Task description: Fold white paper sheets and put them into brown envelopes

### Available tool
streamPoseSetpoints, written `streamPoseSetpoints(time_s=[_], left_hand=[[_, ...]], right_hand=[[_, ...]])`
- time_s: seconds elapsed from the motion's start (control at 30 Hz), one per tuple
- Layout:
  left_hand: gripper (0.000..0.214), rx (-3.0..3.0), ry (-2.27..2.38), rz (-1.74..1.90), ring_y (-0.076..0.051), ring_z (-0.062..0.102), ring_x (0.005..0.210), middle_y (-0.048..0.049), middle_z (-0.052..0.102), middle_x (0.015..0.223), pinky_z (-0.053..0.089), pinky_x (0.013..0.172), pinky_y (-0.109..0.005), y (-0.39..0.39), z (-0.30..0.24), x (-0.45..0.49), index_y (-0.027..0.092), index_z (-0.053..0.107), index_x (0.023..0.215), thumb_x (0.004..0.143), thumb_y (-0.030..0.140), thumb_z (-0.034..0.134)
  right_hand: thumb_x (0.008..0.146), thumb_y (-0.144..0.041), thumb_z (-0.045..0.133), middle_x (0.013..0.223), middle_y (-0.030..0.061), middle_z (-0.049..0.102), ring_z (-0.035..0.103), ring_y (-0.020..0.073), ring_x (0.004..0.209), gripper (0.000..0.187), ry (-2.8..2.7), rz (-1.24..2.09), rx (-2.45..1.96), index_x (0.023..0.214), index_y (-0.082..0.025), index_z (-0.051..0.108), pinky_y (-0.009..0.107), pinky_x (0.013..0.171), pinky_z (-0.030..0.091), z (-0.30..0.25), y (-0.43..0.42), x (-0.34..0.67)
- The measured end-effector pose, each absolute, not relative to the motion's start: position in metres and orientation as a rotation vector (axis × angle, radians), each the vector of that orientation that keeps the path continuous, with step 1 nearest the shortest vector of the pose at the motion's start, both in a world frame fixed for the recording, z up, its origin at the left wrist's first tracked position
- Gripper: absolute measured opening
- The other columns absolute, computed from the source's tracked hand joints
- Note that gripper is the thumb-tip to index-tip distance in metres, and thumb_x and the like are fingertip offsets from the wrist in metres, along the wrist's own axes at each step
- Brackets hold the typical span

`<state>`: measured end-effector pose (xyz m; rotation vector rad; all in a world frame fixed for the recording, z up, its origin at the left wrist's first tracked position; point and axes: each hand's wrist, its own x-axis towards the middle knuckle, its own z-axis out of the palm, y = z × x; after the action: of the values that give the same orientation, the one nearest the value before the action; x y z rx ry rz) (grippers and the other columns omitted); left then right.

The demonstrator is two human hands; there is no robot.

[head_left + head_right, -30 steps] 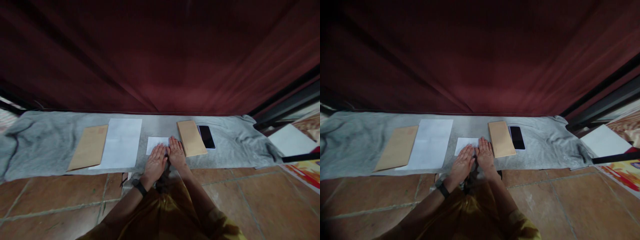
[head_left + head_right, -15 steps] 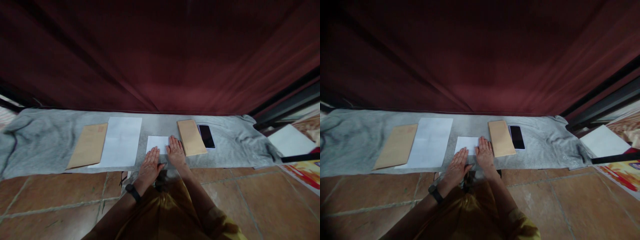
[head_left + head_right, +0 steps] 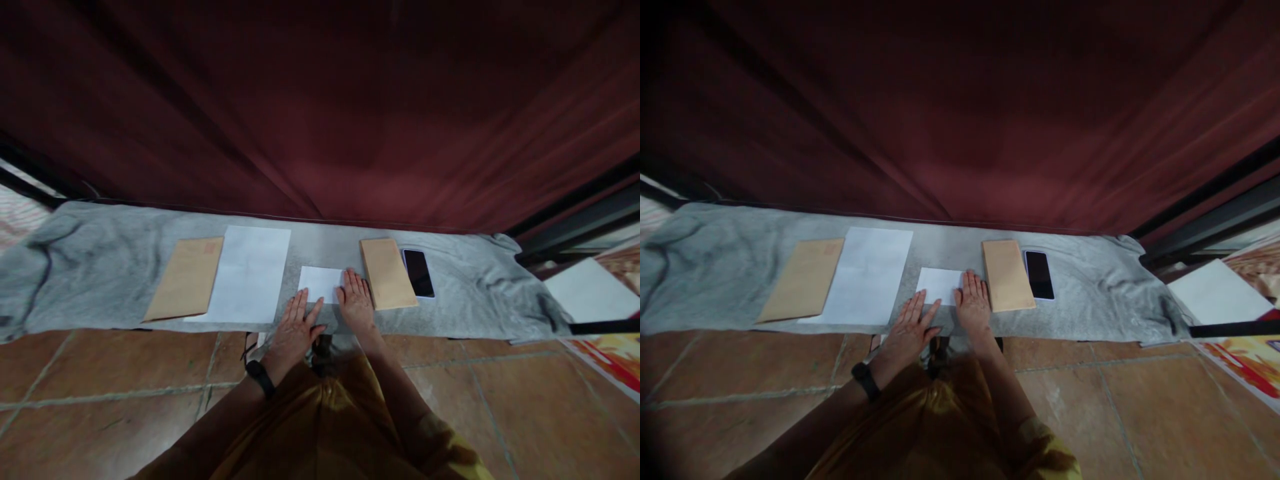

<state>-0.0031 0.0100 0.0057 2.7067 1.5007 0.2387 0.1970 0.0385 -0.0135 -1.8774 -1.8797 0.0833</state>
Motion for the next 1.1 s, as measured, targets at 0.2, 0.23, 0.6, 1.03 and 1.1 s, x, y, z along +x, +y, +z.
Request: streamPoseSetpoints(time_s=[0.2, 0.23, 0.6, 1.03, 1.1], left_hand=[[0.064, 2.689, 1.492, 0.241, -0.037, 0.023, 0.154, -0.021, 0.022, 0.167, 0.03, 0.122, -0.055, 0.009, 0.008, -0.002, 0.021, 0.044, 0.153, 0.095, 0.042, 0.061], [0.062, 2.686, 1.485, 0.244, -0.037, 0.022, 0.154, -0.021, 0.022, 0.167, 0.03, 0.122, -0.055, 0.009, 0.008, -0.002, 0.021, 0.046, 0.152, 0.095, 0.042, 0.061], [0.069, 2.702, 1.47, 0.249, -0.036, 0.021, 0.154, -0.0178, 0.019, 0.168, 0.029, 0.123, -0.055, 0.01, 0.007, -0.004, 0.025, 0.037, 0.157, 0.095, 0.046, 0.06], [0.07, 2.705, 1.475, 0.294, -0.036, 0.023, 0.154, -0.0177, 0.018, 0.168, 0.032, 0.122, -0.056, 0.01, 0.006, -0.003, 0.024, 0.037, 0.157, 0.095, 0.045, 0.061], [0.069, 2.709, 1.478, 0.302, -0.036, 0.023, 0.154, -0.0189, 0.019, 0.168, 0.032, 0.122, -0.055, 0.009, 0.006, -0.003, 0.023, 0.037, 0.157, 0.096, 0.045, 0.06]], right_hand=[[0.107, -0.029, 0.033, 0.157, 0.0118, 0.047, 0.042, 0.0214, 0.147, 0.048, -2.078, 0.286, -1.658, 0.149, -0.012, 0.049, 0.043, 0.124, 0.03, -0.002, 0.032, 0.179], [0.107, -0.029, 0.034, 0.156, 0.0108, 0.049, 0.043, 0.0206, 0.146, 0.047, -2.125, 0.316, -1.618, 0.148, -0.013, 0.051, 0.042, 0.124, 0.03, -0.001, 0.03, 0.177], [0.108, -0.032, 0.035, 0.161, 0.0082, 0.041, 0.038, 0.0245, 0.149, 0.048, -2.167, 0.222, -1.782, 0.152, -0.019, 0.046, 0.045, 0.123, 0.027, -0.005, 0.029, 0.191], [0.108, -0.035, 0.035, 0.162, 0.0119, 0.038, 0.033, 0.0257, 0.151, 0.053, -2.066, 0.16, -1.869, 0.156, -0.014, 0.039, 0.046, 0.124, 0.024, -0.02, 0.063, 0.202], [0.107, -0.035, 0.035, 0.162, 0.0123, 0.039, 0.033, 0.0257, 0.151, 0.053, -2.046, 0.156, -1.87, 0.156, -0.014, 0.039, 0.046, 0.123, 0.025, -0.021, 0.067, 0.203]])
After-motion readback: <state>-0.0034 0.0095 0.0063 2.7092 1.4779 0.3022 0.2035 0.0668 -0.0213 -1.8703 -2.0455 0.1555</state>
